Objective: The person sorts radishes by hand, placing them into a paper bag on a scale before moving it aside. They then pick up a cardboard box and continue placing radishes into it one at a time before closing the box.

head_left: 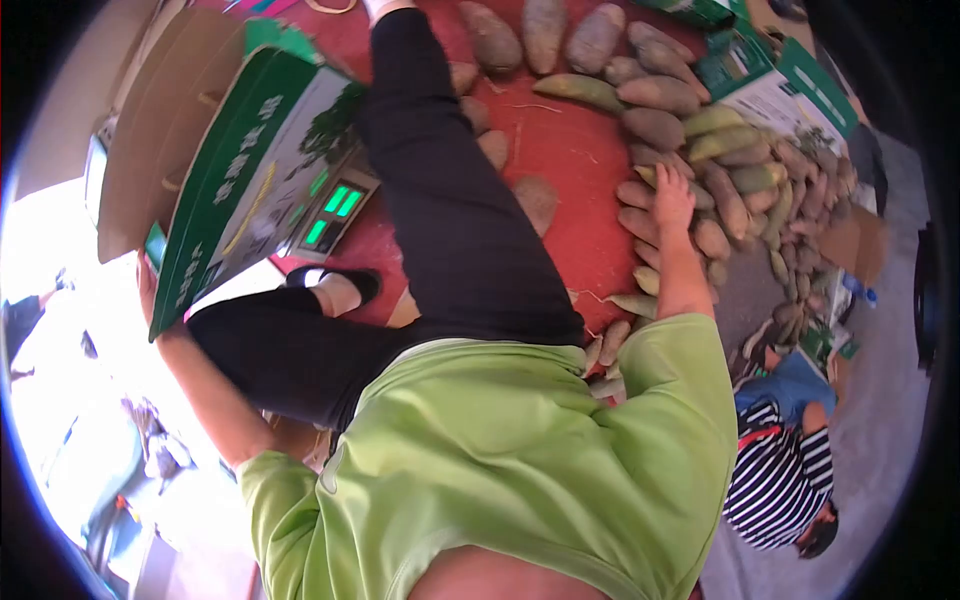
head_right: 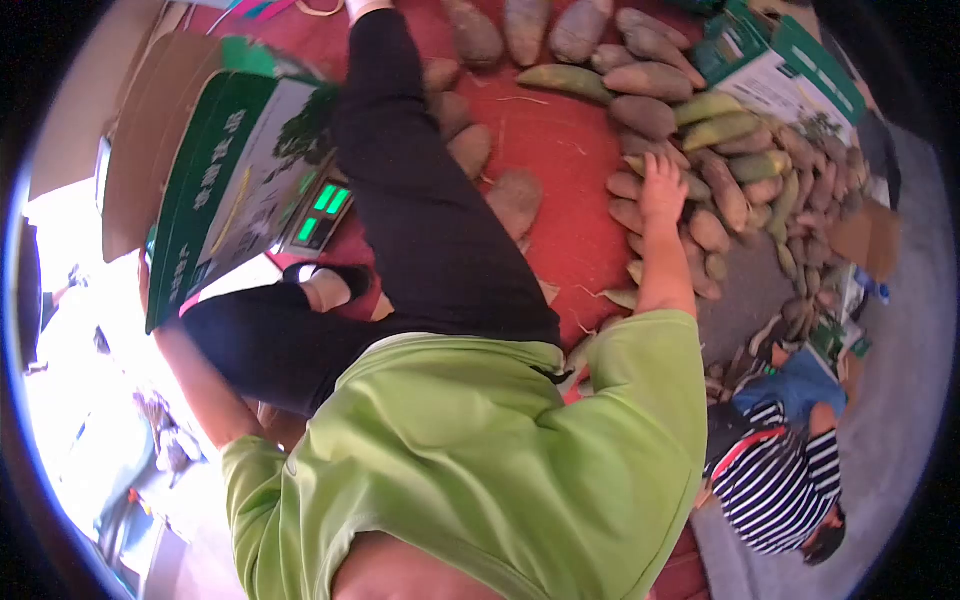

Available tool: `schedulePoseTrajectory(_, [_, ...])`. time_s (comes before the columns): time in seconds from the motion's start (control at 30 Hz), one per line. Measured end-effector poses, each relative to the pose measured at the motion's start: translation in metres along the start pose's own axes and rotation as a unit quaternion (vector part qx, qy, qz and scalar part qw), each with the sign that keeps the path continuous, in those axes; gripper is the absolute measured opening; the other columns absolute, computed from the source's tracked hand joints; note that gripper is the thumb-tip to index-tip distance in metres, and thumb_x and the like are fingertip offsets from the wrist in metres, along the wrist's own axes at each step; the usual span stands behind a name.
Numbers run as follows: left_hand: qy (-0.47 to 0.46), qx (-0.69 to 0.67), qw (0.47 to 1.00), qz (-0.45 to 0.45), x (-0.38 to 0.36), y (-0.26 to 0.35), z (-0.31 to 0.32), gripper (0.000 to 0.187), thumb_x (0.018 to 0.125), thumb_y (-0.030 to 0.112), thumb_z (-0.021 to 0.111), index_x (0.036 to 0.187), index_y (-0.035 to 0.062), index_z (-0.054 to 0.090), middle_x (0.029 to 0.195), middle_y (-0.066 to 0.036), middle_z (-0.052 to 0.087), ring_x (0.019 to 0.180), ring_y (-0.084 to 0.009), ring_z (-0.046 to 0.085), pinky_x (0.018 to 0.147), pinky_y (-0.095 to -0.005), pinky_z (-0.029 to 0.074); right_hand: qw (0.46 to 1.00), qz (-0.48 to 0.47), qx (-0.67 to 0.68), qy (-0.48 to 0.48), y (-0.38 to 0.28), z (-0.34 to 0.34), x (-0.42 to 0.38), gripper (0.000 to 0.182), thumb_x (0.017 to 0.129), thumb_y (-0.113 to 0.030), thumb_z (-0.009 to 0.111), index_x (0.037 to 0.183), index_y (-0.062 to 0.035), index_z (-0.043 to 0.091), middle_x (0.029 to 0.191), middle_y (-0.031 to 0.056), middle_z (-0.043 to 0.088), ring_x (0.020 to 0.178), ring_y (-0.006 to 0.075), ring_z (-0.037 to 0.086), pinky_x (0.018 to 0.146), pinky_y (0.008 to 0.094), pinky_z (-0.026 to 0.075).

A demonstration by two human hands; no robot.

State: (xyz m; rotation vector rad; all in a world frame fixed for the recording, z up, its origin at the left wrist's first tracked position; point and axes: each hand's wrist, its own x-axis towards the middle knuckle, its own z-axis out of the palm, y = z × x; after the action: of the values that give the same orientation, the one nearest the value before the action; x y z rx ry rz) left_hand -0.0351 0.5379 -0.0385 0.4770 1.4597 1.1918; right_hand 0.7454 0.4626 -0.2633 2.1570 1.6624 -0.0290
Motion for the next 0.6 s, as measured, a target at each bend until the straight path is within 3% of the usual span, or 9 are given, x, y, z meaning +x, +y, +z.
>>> schedulePoseTrajectory(0.1, [0.024,0.002,0.999,0.048,0.006,-0.005,-0.019,0.038,0.097,0.029,0.041,0.128,0.0077,0.045,0.118,-0.015,0.056,0.103,-0.0265,0.059,0.087,-0.0429,0.050,0.998,0.003,-0.059,-0.032,-0.010,-0.032,0.002,0.041,0.087,-0.015,0.047,0.126,-0.0272,0.049,0.110,0.0052,0.051,0.109,0.0231,0.048,0.085,0.0442,0.041])
schedulePoseTrajectory(0.2, [0.046,-0.004,0.997,0.059,0.007,-0.006,-0.020,0.038,0.095,0.027,0.047,0.128,0.0071,0.044,0.112,-0.013,0.058,0.098,-0.0243,0.061,0.083,-0.0394,0.052,0.994,-0.019,-0.098,-0.044,-0.005,-0.028,0.004,0.035,0.088,-0.017,0.045,0.121,-0.0261,0.053,0.109,0.0052,0.051,0.108,0.0240,0.048,0.085,0.0450,0.042])
schedulePoseTrajectory(0.3, [0.062,-0.012,0.995,0.072,0.012,-0.009,-0.024,0.039,0.094,0.024,0.053,0.127,0.0065,0.043,0.107,-0.011,0.059,0.093,-0.0221,0.062,0.079,-0.0359,0.054,0.997,-0.011,-0.059,-0.056,-0.006,-0.035,-0.006,0.034,0.085,-0.018,0.053,0.119,-0.0231,0.054,0.113,0.0049,0.051,0.110,0.0249,0.048,0.085,0.0455,0.044])
schedulePoseTrajectory(0.4, [0.101,0.000,0.990,0.101,0.015,-0.009,-0.023,0.040,0.093,0.024,0.055,0.126,0.0058,0.044,0.105,-0.010,0.060,0.092,-0.0205,0.063,0.077,-0.0342,0.054,0.998,0.014,0.054,0.013,-0.001,-0.060,-0.009,0.044,0.070,-0.020,0.074,0.111,-0.0155,0.057,0.116,0.0075,0.053,0.107,0.0288,0.053,0.084,0.0422,0.046])
schedulePoseTrajectory(0.43, [0.131,0.018,0.984,0.118,0.013,-0.010,-0.020,0.039,0.092,0.024,0.056,0.125,0.0052,0.046,0.105,-0.010,0.060,0.092,-0.0198,0.062,0.077,-0.0335,0.054,0.998,0.012,0.053,0.015,0.002,-0.064,-0.006,0.044,0.070,-0.020,0.074,0.111,-0.0155,0.057,0.116,0.0075,0.053,0.107,0.0288,0.053,0.084,0.0422,0.046])
schedulePoseTrajectory(0.5, [0.114,0.025,0.987,0.114,0.003,-0.005,-0.003,0.038,0.092,0.024,0.056,0.123,0.0039,0.048,0.106,-0.010,0.059,0.092,-0.0196,0.062,0.078,-0.0335,0.053,0.978,0.046,0.196,0.048,0.008,-0.074,-0.001,0.048,0.075,-0.020,0.070,0.120,-0.0135,0.053,0.120,0.0099,0.053,0.108,0.0327,0.052,0.088,0.0444,0.044])
schedulePoseTrajectory(0.53, [0.107,0.015,0.987,0.116,0.002,-0.005,0.000,0.037,0.092,0.024,0.056,0.122,0.0034,0.049,0.105,-0.010,0.059,0.092,-0.0198,0.062,0.078,-0.0338,0.053,0.963,0.025,0.240,0.120,0.006,-0.080,0.002,0.045,0.077,-0.017,0.070,0.118,-0.0042,0.054,0.114,0.0126,0.058,0.104,0.0297,0.055,0.088,0.0402,0.044])
schedulePoseTrajectory(0.57, [0.100,0.005,0.988,0.118,0.001,-0.005,0.002,0.036,0.092,0.024,0.056,0.121,0.0029,0.050,0.105,-0.010,0.059,0.092,-0.0200,0.062,0.078,-0.0340,0.053,0.963,0.022,0.239,0.123,0.004,-0.087,0.006,0.045,0.077,-0.017,0.070,0.118,-0.0042,0.054,0.114,0.0126,0.058,0.104,0.0297,0.055,0.088,0.0402,0.044])
schedulePoseTrajectory(0.6, [0.117,0.015,0.985,0.124,0.000,-0.006,0.003,0.039,0.092,0.024,0.056,0.123,0.0018,0.048,0.107,-0.011,0.059,0.093,-0.0209,0.062,0.078,-0.0343,0.053,0.915,0.053,0.388,0.095,0.004,-0.096,0.012,0.044,0.078,-0.015,0.070,0.116,-0.0006,0.053,0.113,0.0135,0.058,0.104,0.0252,0.055,0.088,0.0372,0.044])
